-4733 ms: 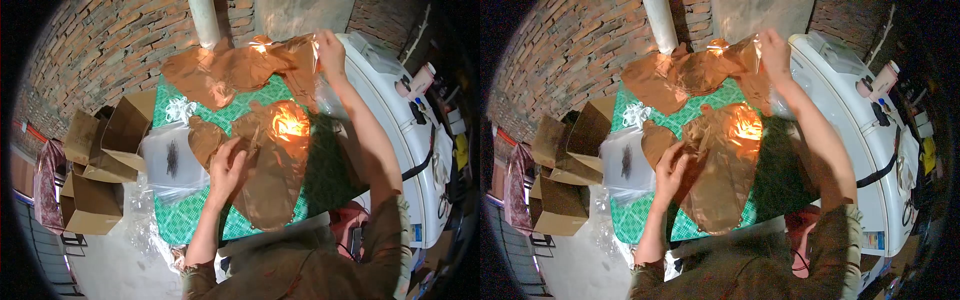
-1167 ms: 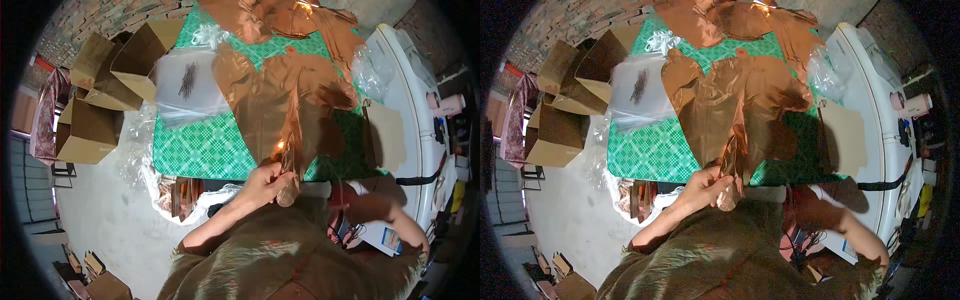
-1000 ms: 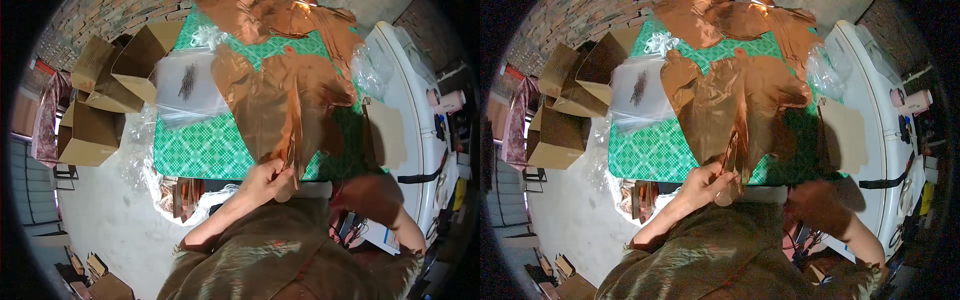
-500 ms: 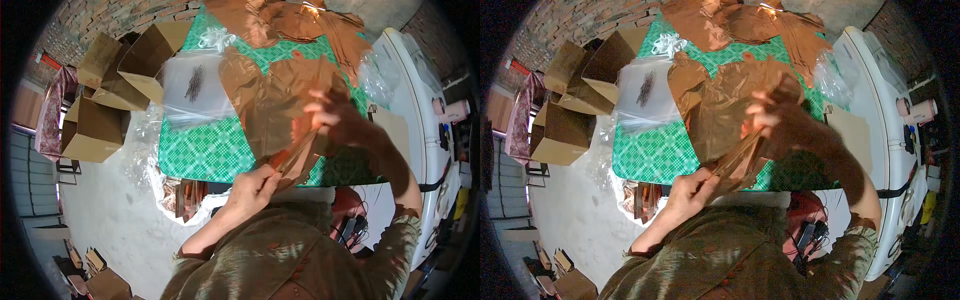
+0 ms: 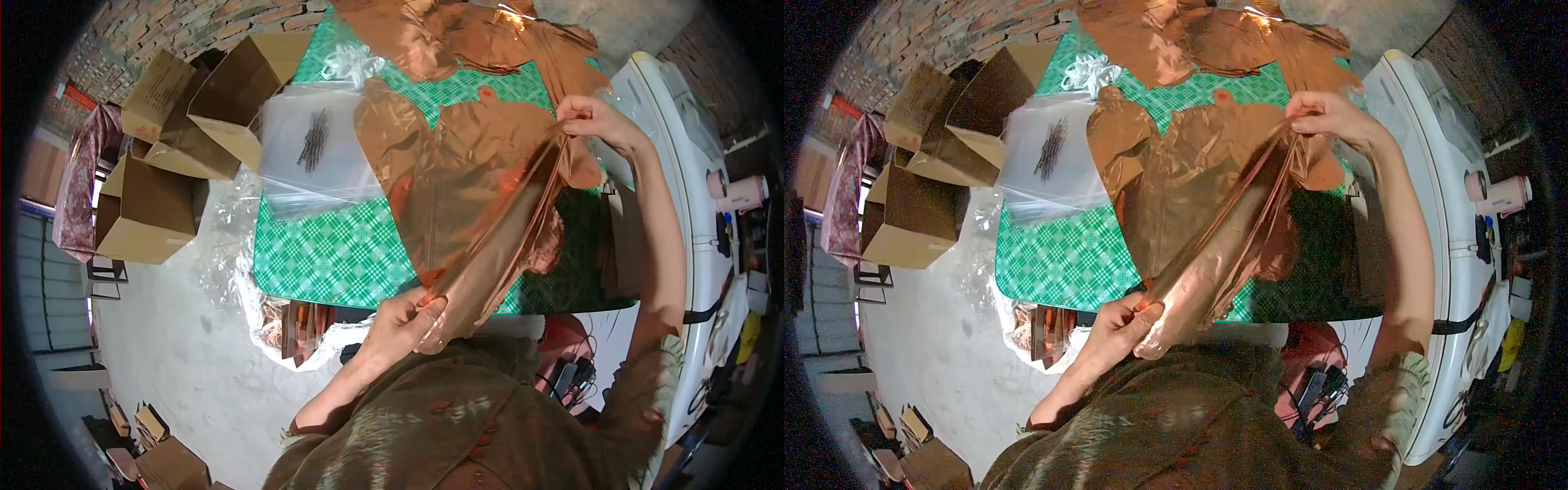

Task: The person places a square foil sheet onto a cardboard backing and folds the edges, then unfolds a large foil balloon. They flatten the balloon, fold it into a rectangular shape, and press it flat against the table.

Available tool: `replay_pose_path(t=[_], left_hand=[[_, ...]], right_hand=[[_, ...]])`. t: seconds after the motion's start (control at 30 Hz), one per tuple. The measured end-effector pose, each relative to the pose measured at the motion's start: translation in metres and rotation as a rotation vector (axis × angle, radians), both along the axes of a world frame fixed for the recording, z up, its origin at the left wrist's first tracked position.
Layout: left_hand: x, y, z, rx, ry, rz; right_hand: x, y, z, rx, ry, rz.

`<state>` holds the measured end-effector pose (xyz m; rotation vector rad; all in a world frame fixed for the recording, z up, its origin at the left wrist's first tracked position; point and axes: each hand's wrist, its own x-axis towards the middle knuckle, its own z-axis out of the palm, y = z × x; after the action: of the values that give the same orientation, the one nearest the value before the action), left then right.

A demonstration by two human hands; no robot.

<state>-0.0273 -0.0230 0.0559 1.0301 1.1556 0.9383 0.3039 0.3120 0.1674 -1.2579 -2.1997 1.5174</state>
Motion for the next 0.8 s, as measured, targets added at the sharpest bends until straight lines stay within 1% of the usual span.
replay_pose_path(t=[0.03, 0.13, 0.17, 0.27, 0.3, 0.4, 0.5, 0.53, 0.63, 0.73, 0.8], left_hand=[[0.001, -0.001, -0.006, -0.048, -0.030, -0.007], [0.000, -0.001, -0.004, -0.136, -0.075, -0.029], [0.000, -0.001, -0.004, -0.147, -0.072, -0.028], [0.000, -0.002, -0.005, -0.171, -0.066, -0.034], [0.000, -0.002, -0.006, -0.171, -0.067, -0.042], [-0.001, -0.003, -0.010, -0.207, -0.093, -0.066], [0.002, -0.007, -0.011, -0.258, -0.066, -0.104], [0.003, -0.008, -0.011, -0.274, -0.045, -0.118], [0.007, -0.013, -0.010, -0.303, -0.092, -0.084], [0.007, -0.015, -0.014, -0.220, -0.136, -0.092], [0.008, -0.013, -0.010, -0.207, -0.177, -0.071]], right_hand=[[-0.003, 0.010, -0.006, 0.015, -0.029, 0.005], [-0.020, 0.032, -0.015, -0.045, -0.002, 0.041], [-0.027, 0.038, -0.015, -0.005, -0.074, 0.031], [-0.048, 0.064, -0.026, 0.016, -0.135, 0.160], [-0.059, 0.072, -0.034, 0.095, -0.175, 0.194], [-0.094, 0.079, -0.050, 0.447, -0.346, 0.271], [-0.131, 0.065, -0.066, 0.735, -0.459, 0.213], [-0.136, 0.066, -0.073, 0.727, -0.384, 0.234], [-0.148, 0.071, -0.096, 0.748, -0.194, 0.296], [-0.150, 0.070, -0.091, 0.402, -0.187, 0.228], [-0.148, 0.073, -0.091, 0.281, -0.068, 0.236]])
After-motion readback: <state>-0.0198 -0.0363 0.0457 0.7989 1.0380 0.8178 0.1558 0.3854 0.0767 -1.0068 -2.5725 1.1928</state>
